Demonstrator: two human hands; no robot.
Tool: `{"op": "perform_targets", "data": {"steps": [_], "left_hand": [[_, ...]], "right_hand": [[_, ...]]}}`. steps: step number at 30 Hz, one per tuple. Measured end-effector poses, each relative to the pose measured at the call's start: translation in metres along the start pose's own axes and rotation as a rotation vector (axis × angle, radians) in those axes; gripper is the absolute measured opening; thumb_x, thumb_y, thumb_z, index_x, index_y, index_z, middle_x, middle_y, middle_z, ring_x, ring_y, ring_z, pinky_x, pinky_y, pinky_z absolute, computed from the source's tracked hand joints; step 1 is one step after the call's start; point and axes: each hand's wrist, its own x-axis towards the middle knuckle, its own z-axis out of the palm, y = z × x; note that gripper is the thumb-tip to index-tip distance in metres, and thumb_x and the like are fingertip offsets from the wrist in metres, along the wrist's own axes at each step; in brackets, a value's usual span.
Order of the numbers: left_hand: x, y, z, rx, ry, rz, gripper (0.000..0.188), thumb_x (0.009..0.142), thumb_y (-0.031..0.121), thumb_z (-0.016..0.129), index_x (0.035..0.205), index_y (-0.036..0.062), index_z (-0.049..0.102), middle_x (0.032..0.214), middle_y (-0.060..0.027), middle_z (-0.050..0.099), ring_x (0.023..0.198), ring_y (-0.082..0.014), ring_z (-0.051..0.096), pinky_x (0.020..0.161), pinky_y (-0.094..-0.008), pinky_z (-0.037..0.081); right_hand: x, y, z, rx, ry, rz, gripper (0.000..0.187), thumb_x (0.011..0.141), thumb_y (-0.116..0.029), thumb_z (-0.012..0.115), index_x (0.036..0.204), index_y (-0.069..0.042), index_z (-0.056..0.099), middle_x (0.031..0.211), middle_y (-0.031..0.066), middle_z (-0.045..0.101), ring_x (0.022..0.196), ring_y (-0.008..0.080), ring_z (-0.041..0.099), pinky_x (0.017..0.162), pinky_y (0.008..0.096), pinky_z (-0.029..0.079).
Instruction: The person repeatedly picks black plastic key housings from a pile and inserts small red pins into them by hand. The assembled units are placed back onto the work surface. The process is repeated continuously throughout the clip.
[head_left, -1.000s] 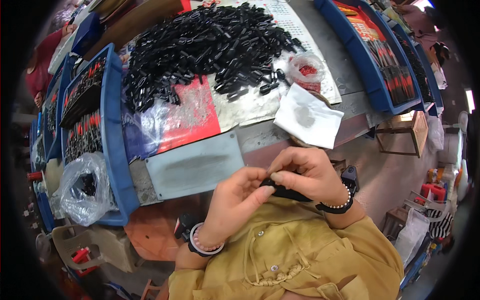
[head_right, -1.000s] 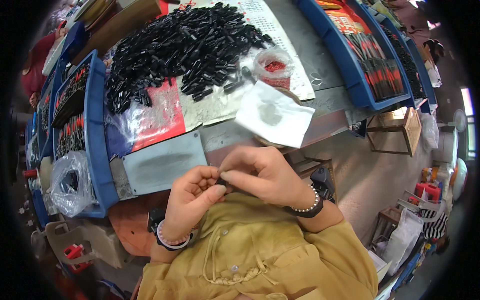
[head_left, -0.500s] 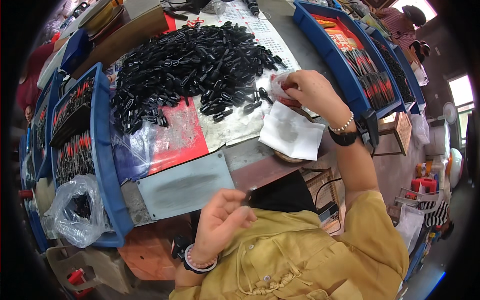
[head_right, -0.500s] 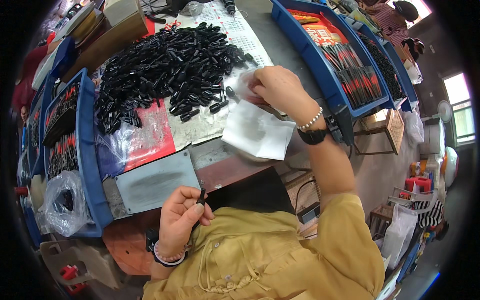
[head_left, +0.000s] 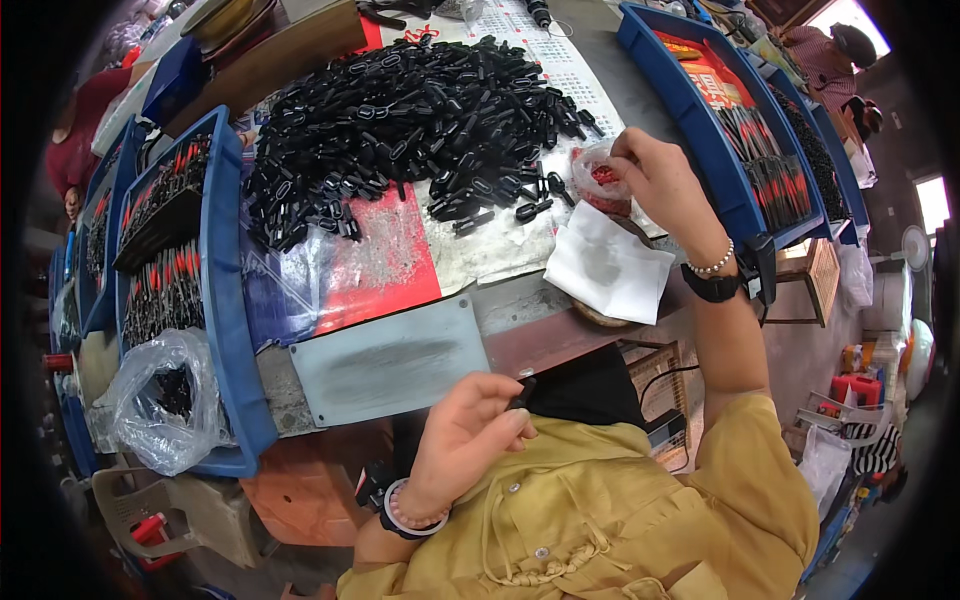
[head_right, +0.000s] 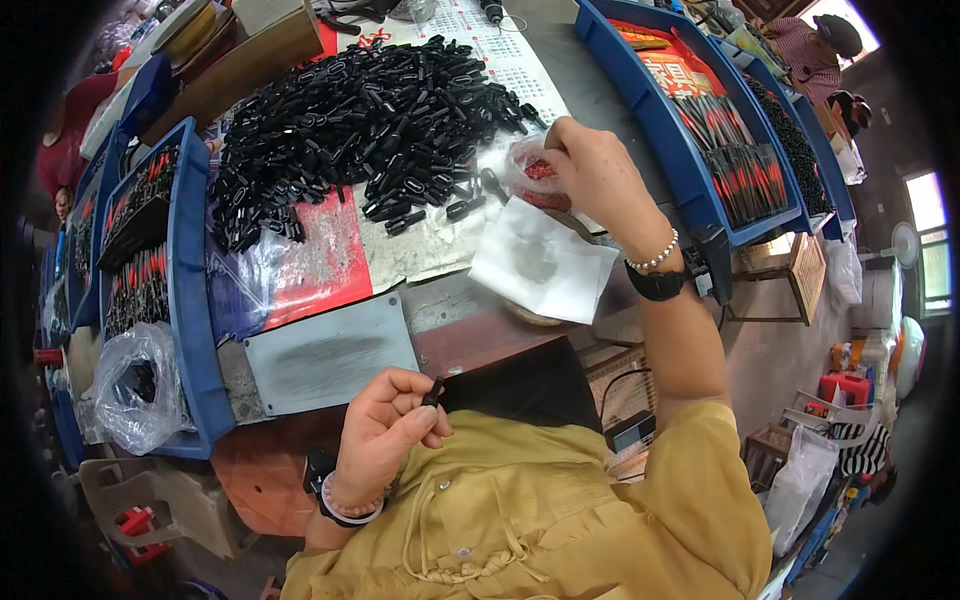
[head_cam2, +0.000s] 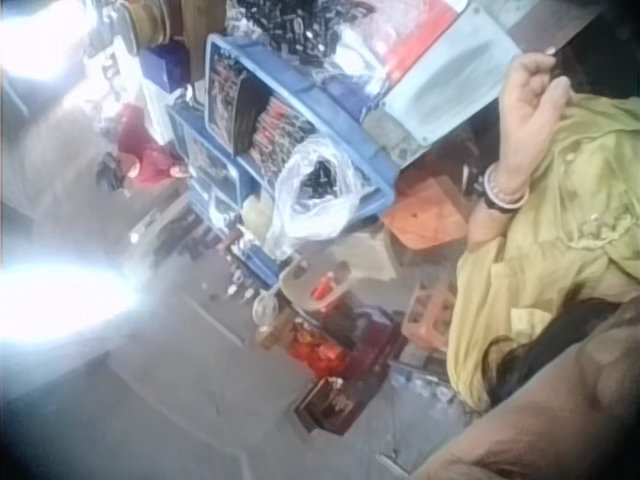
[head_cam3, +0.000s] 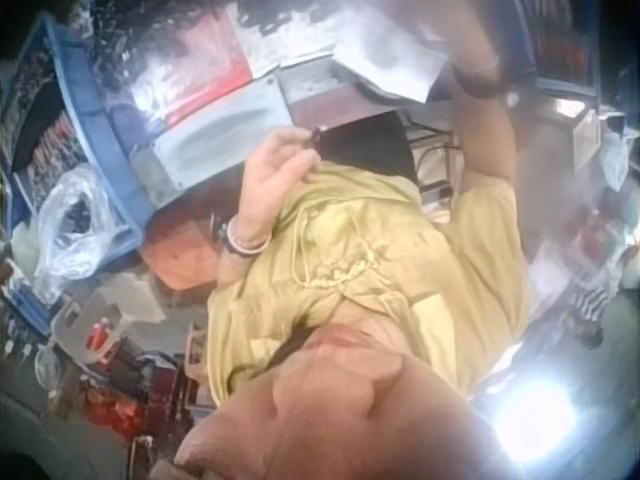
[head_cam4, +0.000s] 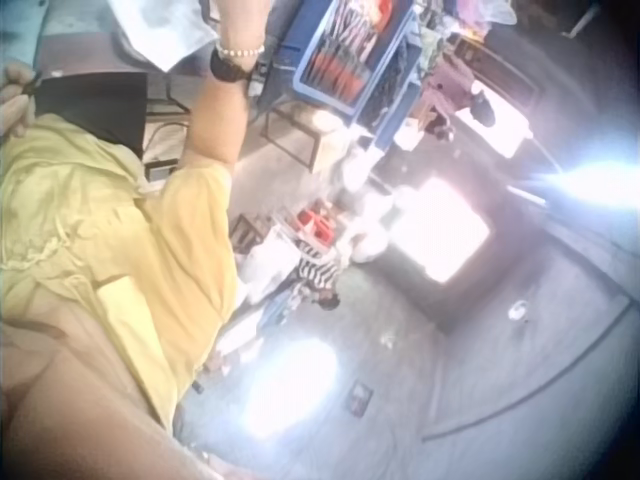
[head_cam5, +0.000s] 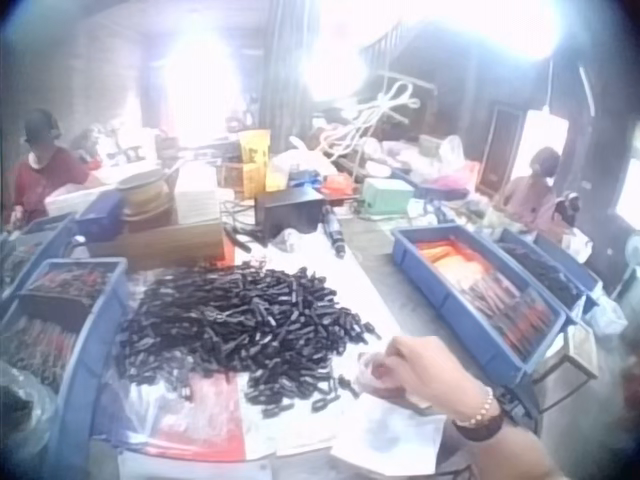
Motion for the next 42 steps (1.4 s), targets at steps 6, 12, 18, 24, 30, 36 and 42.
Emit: {"op": "perform_targets", "data": {"steps": [6, 12, 18, 24, 30, 36, 42], "left_hand": [[0.002, 0.003, 0.006, -0.005, -0.007, 0.032, 0.027, 0.093, 0.0, 0.054, 0.119, -0.0027, 0.046, 0.093, -0.0086, 0.062, 0.085, -0.0113, 0.061, 0.07, -0.0223, 0.048], [0.009, 0.009, 0.02, -0.002, 0.018, 0.073, 0.024, 0.093, 0.003, 0.055, 0.115, -0.0031, 0.047, 0.088, -0.0098, 0.063, 0.079, -0.0111, 0.061, 0.066, -0.0215, 0.048], [0.016, 0.014, 0.029, 0.058, 0.071, 0.088, 0.022, 0.093, 0.009, 0.055, 0.11, -0.004, 0.048, 0.084, -0.0127, 0.064, 0.07, -0.0112, 0.061, 0.061, -0.0203, 0.049], [0.014, 0.013, 0.031, 0.033, 0.123, 0.14, 0.023, 0.094, 0.01, 0.055, 0.109, -0.0046, 0.047, 0.083, -0.0135, 0.064, 0.067, -0.011, 0.061, 0.058, -0.02, 0.05], [0.01, 0.012, 0.027, 0.039, 0.127, 0.18, 0.023, 0.094, 0.009, 0.055, 0.109, -0.0048, 0.046, 0.085, -0.0143, 0.064, 0.07, -0.0118, 0.062, 0.057, -0.0203, 0.05], [0.002, 0.011, 0.027, 0.037, 0.123, 0.205, 0.023, 0.094, 0.002, 0.054, 0.113, -0.0037, 0.044, 0.089, -0.0114, 0.062, 0.075, -0.01, 0.059, 0.062, -0.0212, 0.049], [-0.006, 0.007, 0.029, 0.238, 0.146, 0.309, 0.037, 0.095, 0.006, 0.052, 0.126, -0.0018, 0.033, 0.085, -0.0128, 0.063, 0.068, -0.0108, 0.06, 0.06, -0.0205, 0.051]], "right_hand": [[-0.011, -0.018, -0.008, 0.372, 0.054, 0.109, 0.013, 0.086, -0.003, 0.063, 0.096, 0.005, 0.063, 0.081, 0.0114, 0.069, 0.071, 0.0168, 0.067, 0.063, 0.026, 0.052], [-0.06, -0.073, -0.007, 0.883, -0.202, 0.188, 0.008, 0.09, -0.004, 0.06, 0.094, 0.003, 0.06, 0.086, 0.0079, 0.066, 0.069, 0.0099, 0.063, 0.063, 0.0225, 0.052], [-0.09, -0.102, 0.019, 1.241, -0.457, 0.328, 0.012, 0.093, -0.011, 0.058, 0.096, 0.0, 0.057, 0.085, 0.0034, 0.06, 0.07, 0.0081, 0.057, 0.061, 0.0217, 0.047], [-0.097, -0.105, 0.028, 1.51, -0.514, 0.499, 0.014, 0.09, -0.01, 0.063, 0.09, 0.002, 0.058, 0.087, 0.0093, 0.061, 0.067, 0.0107, 0.058, 0.062, 0.0217, 0.049], [-0.101, -0.105, 0.028, 1.539, -0.489, 0.396, 0.008, 0.091, -0.003, 0.06, 0.096, 0.003, 0.061, 0.088, 0.0068, 0.063, 0.074, 0.011, 0.061, 0.066, 0.0235, 0.051], [-0.107, -0.112, 0.028, 1.272, -0.336, 0.063, 0.009, 0.085, 0.005, 0.064, 0.094, 0.006, 0.062, 0.09, 0.0113, 0.064, 0.079, 0.0154, 0.062, 0.068, 0.0257, 0.051], [-0.111, -0.117, 0.036, 1.072, -0.151, -0.22, 0.018, 0.08, 0.008, 0.066, 0.096, 0.003, 0.061, 0.093, 0.0147, 0.065, 0.081, 0.0216, 0.064, 0.068, 0.029, 0.052]]}}
